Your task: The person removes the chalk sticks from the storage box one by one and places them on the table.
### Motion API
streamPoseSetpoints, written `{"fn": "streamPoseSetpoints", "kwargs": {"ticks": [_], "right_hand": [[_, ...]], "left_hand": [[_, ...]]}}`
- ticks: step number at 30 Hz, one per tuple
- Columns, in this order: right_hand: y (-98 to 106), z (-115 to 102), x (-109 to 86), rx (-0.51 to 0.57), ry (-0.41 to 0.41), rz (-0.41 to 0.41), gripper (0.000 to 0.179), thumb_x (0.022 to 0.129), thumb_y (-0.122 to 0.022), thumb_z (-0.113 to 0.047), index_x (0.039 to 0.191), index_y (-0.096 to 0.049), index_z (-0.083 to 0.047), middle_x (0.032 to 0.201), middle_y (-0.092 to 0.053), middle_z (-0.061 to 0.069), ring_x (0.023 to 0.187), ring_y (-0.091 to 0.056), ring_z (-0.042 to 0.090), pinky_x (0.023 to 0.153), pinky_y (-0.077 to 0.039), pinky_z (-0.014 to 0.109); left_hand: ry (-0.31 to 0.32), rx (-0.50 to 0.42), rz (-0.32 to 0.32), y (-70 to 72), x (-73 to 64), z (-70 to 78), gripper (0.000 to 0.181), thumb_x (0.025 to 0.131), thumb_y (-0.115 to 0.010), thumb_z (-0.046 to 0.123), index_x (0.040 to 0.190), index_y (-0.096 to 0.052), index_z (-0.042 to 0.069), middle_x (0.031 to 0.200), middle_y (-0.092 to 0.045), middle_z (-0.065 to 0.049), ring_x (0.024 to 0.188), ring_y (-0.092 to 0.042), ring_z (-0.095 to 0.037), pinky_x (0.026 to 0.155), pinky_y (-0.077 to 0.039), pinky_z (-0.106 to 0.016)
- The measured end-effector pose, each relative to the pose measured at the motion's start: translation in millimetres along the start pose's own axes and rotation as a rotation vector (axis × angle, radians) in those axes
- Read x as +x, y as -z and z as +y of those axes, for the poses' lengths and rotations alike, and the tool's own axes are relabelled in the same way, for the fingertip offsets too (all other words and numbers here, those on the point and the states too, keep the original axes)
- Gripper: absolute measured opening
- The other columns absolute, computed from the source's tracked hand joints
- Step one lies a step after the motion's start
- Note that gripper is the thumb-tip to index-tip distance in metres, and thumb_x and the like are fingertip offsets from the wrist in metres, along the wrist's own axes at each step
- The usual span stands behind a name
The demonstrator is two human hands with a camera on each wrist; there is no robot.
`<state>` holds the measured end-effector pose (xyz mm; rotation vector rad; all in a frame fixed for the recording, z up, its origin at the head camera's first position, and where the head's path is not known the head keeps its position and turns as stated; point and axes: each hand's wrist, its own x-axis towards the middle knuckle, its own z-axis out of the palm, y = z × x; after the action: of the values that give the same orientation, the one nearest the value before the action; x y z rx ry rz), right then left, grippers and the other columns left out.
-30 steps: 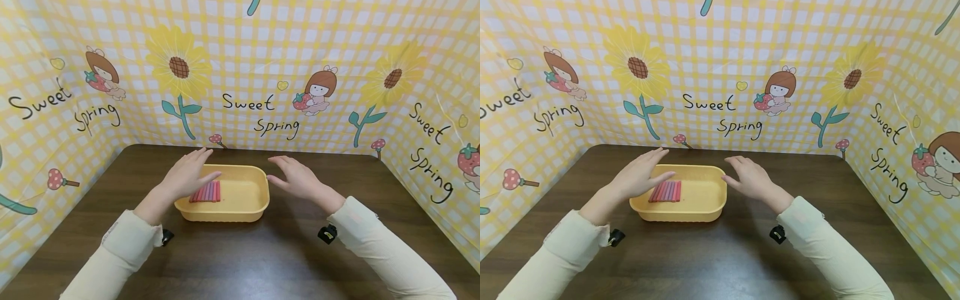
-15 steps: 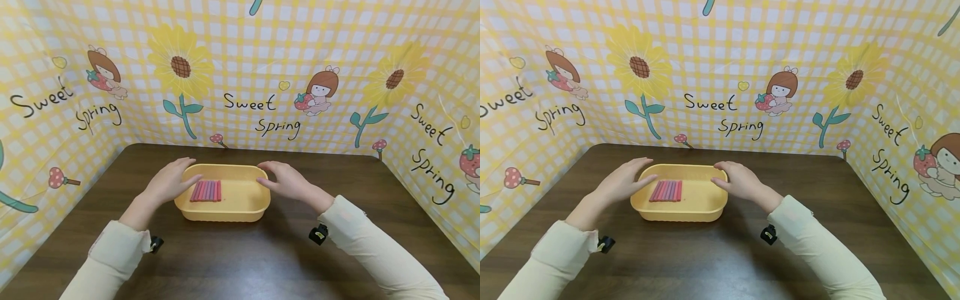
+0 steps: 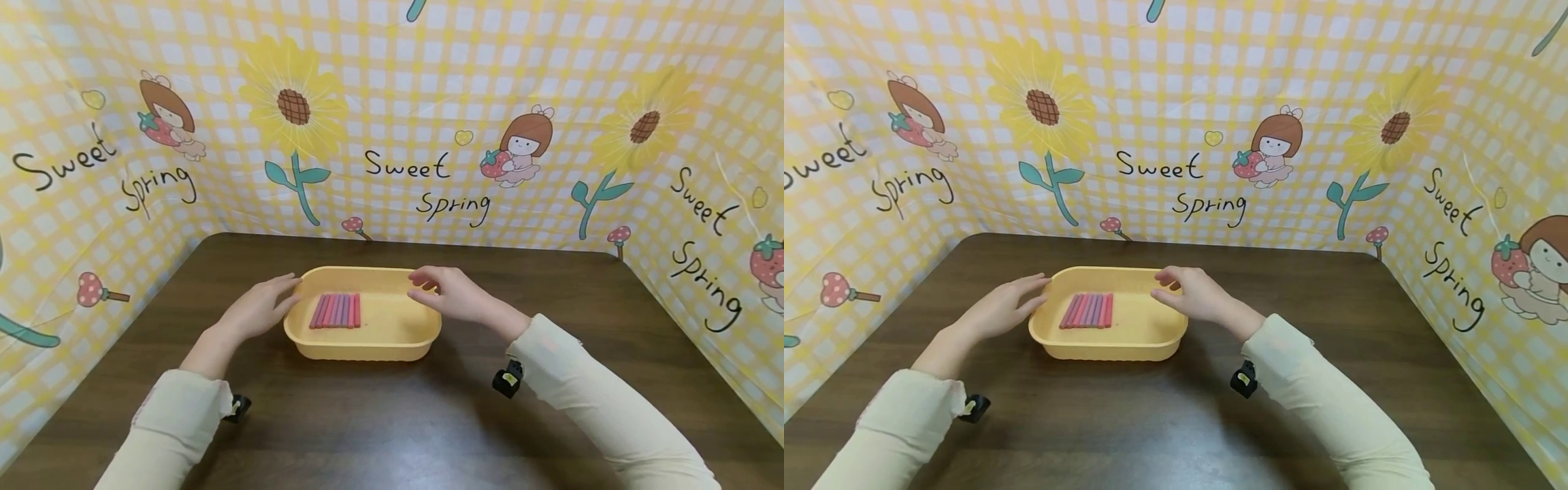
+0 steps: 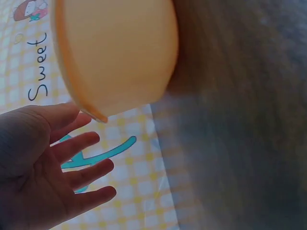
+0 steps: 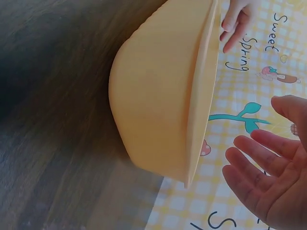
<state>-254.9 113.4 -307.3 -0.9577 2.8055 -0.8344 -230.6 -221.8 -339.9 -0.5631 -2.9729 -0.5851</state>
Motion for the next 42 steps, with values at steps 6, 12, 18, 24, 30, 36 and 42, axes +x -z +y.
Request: {"fn": "streamPoseSetpoints", "kwargs": {"ticks": [6,12,18,24,30,36,42], "right_hand": [[-2.0,-0.3,10.9,0.072,-0.05,-0.042,0.039,0.093,-0.055,-0.032,0.122,-0.058,-0.006,0.118,-0.064,0.01,0.104,-0.062,0.022,0.09,-0.053,0.036],[-3.2,-4.2,24.1,0.152,-0.097,-0.055,0.037,0.093,-0.055,-0.032,0.122,-0.06,-0.008,0.118,-0.064,0.009,0.106,-0.062,0.024,0.09,-0.053,0.037],[-1.2,-9.6,37.5,0.239,-0.133,-0.071,0.037,0.094,-0.054,-0.032,0.121,-0.06,-0.007,0.114,-0.065,0.009,0.102,-0.063,0.022,0.088,-0.053,0.035],[-1.8,-12.4,54.5,0.406,-0.201,-0.093,0.036,0.094,-0.054,-0.03,0.121,-0.059,-0.005,0.113,-0.066,0.012,0.104,-0.064,0.027,0.089,-0.054,0.034],[-3.0,-12.2,69.7,0.475,-0.261,-0.147,0.041,0.095,-0.053,-0.035,0.124,-0.056,-0.006,0.121,-0.062,0.017,0.103,-0.064,0.023,0.092,-0.053,0.035],[-8.1,-9.8,84.2,0.487,-0.283,-0.228,0.045,0.094,-0.054,-0.037,0.127,-0.055,-0.005,0.123,-0.062,0.015,0.106,-0.064,0.023,0.094,-0.052,0.035],[-15.2,-5.0,96.7,0.513,-0.288,-0.327,0.043,0.094,-0.054,-0.033,0.126,-0.056,-0.003,0.124,-0.062,0.015,0.106,-0.063,0.024,0.094,-0.052,0.034]], "left_hand": [[-0.006,-0.002,0.006,-5.3,-0.1,-3.8,0.038,0.096,-0.048,0.013,0.13,-0.051,-0.005,0.136,-0.046,-0.028,0.124,-0.045,-0.045,0.104,-0.036,-0.056],[0.026,0.016,0.001,-5.9,1.6,-1.5,0.038,0.096,-0.048,0.013,0.13,-0.051,-0.004,0.135,-0.047,-0.028,0.122,-0.048,-0.045,0.102,-0.038,-0.056],[0.051,0.015,-0.002,-4.2,4.1,3.5,0.038,0.096,-0.049,0.013,0.13,-0.051,-0.003,0.134,-0.048,-0.028,0.121,-0.049,-0.045,0.101,-0.039,-0.056],[0.047,0.023,0.008,-5.2,3.5,3.2,0.037,0.095,-0.051,0.012,0.128,-0.053,-0.004,0.132,-0.05,-0.028,0.119,-0.051,-0.045,0.099,-0.041,-0.056],[0.062,0.026,-0.006,-5.8,5.4,1.9,0.038,0.095,-0.051,0.012,0.129,-0.052,-0.004,0.132,-0.05,-0.028,0.118,-0.051,-0.044,0.097,-0.043,-0.056],[0.068,0.023,-0.007,-5.4,6.0,1.8,0.038,0.095,-0.051,0.012,0.129,-0.052,-0.003,0.132,-0.05,-0.028,0.119,-0.051,-0.044,0.097,-0.042,-0.055],[0.063,0.023,0.004,-3.9,4.6,4.2,0.037,0.094,-0.051,0.012,0.128,-0.054,-0.003,0.13,-0.051,-0.028,0.117,-0.052,-0.044,0.097,-0.043,-0.056]]}}
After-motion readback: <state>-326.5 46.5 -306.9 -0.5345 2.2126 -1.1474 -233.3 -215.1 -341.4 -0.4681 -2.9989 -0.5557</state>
